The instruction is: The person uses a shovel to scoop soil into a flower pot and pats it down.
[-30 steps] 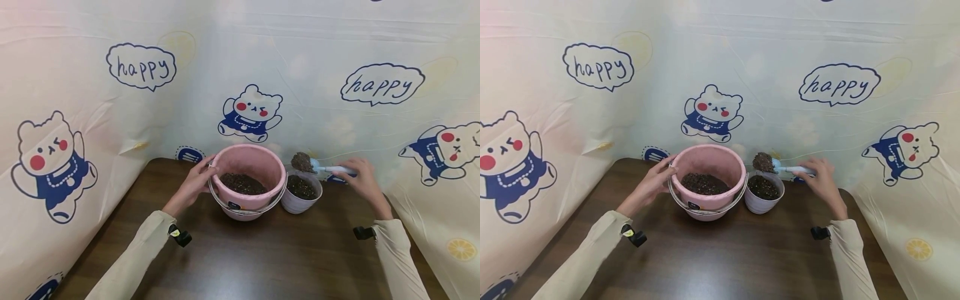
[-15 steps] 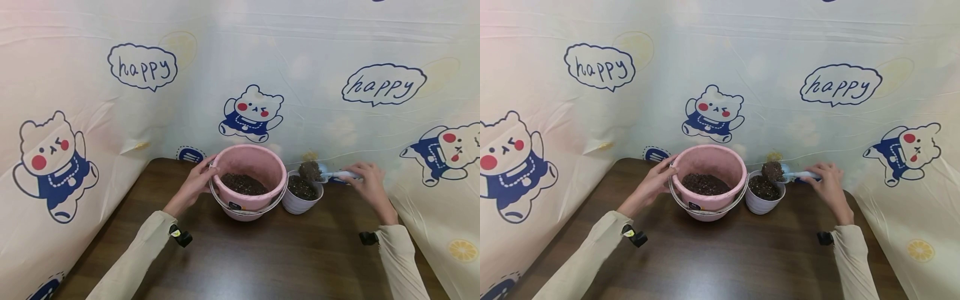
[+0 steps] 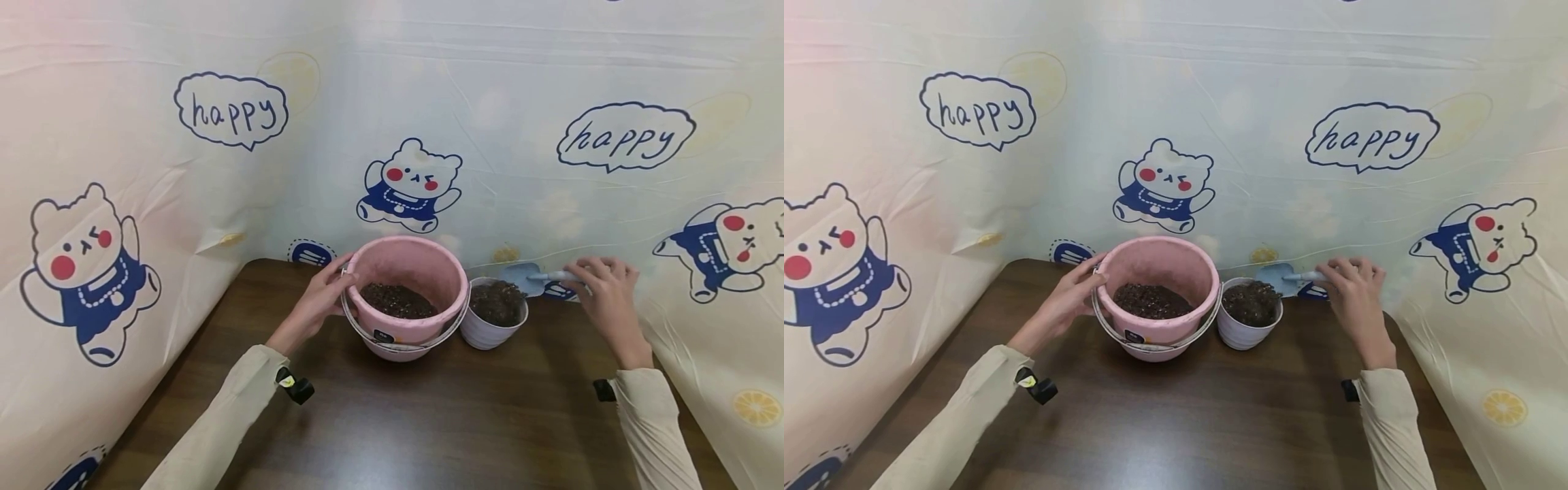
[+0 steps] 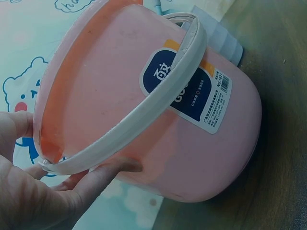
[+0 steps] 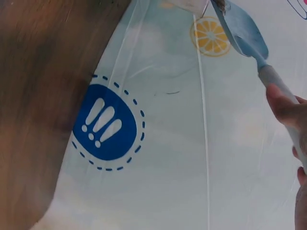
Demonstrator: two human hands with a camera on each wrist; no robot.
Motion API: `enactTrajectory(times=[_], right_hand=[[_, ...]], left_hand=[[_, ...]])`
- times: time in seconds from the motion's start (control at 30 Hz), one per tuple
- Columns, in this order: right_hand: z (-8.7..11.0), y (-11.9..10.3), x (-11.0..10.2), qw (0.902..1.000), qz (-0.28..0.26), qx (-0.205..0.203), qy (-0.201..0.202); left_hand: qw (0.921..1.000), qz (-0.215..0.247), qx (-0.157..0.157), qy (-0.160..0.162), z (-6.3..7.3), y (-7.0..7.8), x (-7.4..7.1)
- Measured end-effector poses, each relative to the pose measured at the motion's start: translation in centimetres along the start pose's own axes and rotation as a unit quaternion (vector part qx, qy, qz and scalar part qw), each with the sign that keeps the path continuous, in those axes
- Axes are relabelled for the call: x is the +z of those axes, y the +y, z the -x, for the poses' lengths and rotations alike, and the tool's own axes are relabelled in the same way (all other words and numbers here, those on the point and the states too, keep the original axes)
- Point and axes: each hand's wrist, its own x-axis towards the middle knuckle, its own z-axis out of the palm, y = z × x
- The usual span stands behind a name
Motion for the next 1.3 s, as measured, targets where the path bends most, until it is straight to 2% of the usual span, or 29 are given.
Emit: enactTrajectory(times=[0.1,0.23,0.53,0.67,0.8,1.0,1.17,1.3], right_hand=[[-0.2,-0.1,-0.1,0.9994,0.026,-0.014,0.018],[-0.3,-0.2,0.0,0.9982,0.036,-0.024,0.041],[0.0,-0.3,-0.1,0.9982,0.057,-0.002,0.018],[-0.3,-0.7,0.3,0.9979,0.046,0.005,0.045],[-1.1,-1.7,0.8,0.9968,0.017,0.017,0.077],[-2.5,-3.8,1.5,0.9954,-0.005,0.039,0.088],[-3.8,-5.9,2.3,0.9954,-0.022,0.037,0.086],[-4.9,-7.9,2.9,0.9970,-0.037,0.020,0.065]], left_hand=[[1.0000,0.003,0.002,-0.001,0.1,0.0,0.0],[1.0000,0.004,0.003,-0.002,0.1,0.1,0.0],[1.0000,0.002,0.005,0.002,0.0,0.1,0.1],[1.0000,0.002,0.000,0.004,0.1,0.2,0.1],[1.0000,0.002,0.001,0.003,0.0,0.2,0.2],[1.0000,0.004,-0.002,0.005,0.0,0.2,0.2],[1.0000,0.004,0.000,0.002,0.0,0.1,0.2],[1.0000,0.007,0.000,0.001,0.0,0.1,0.2]])
